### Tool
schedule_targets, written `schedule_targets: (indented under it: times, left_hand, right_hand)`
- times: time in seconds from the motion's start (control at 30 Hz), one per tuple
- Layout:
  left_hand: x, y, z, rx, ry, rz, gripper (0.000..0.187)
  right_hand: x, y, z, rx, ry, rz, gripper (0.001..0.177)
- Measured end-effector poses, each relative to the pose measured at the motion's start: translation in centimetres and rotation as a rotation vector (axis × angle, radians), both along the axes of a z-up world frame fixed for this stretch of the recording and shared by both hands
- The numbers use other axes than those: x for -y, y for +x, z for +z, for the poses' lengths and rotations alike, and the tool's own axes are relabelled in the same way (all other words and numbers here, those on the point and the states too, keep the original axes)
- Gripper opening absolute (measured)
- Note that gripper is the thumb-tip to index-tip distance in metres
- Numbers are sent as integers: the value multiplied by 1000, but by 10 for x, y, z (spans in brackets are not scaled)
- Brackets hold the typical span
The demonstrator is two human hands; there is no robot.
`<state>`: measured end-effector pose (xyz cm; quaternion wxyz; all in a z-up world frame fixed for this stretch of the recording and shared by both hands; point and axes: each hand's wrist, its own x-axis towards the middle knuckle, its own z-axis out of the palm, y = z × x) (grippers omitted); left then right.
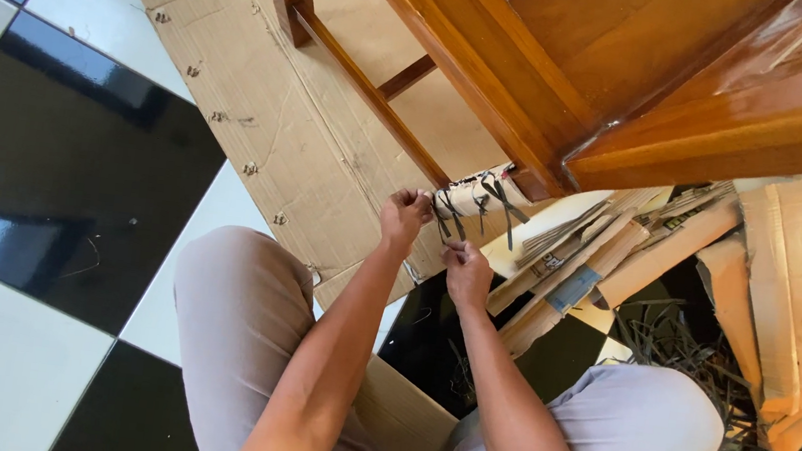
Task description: Wrapping a wooden chair leg with cardboard and securing it with string
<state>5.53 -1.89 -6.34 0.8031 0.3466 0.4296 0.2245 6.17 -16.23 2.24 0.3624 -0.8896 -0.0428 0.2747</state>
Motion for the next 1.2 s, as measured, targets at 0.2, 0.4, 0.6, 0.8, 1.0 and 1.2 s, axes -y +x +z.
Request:
schedule_targets:
  times: [0.2,0.4,0.6,0.8,1.0,1.2]
  left_hand:
    - [-1,-10,19,-64,109,-34,17]
    - [-8,-13,54,-62,90,83,15]
    - [-28,-16,135,43,113,166,17]
    - [-62,-15,240,205,348,149,13]
    - [-96,-16,319,270,448,138,65]
    - [-111,-2,329,452,361,34,46]
  right_hand:
    - [9,-7,-5,22,18,72,26]
    - [16,-12,-12,93,1,141,25]
    - [21,4,11,222,-119,68,26]
    - [11,41,120,399,512,-268,22]
    - [-5,42,275,779,840,44,35]
    - [-7,44,304,1018,574,278,62]
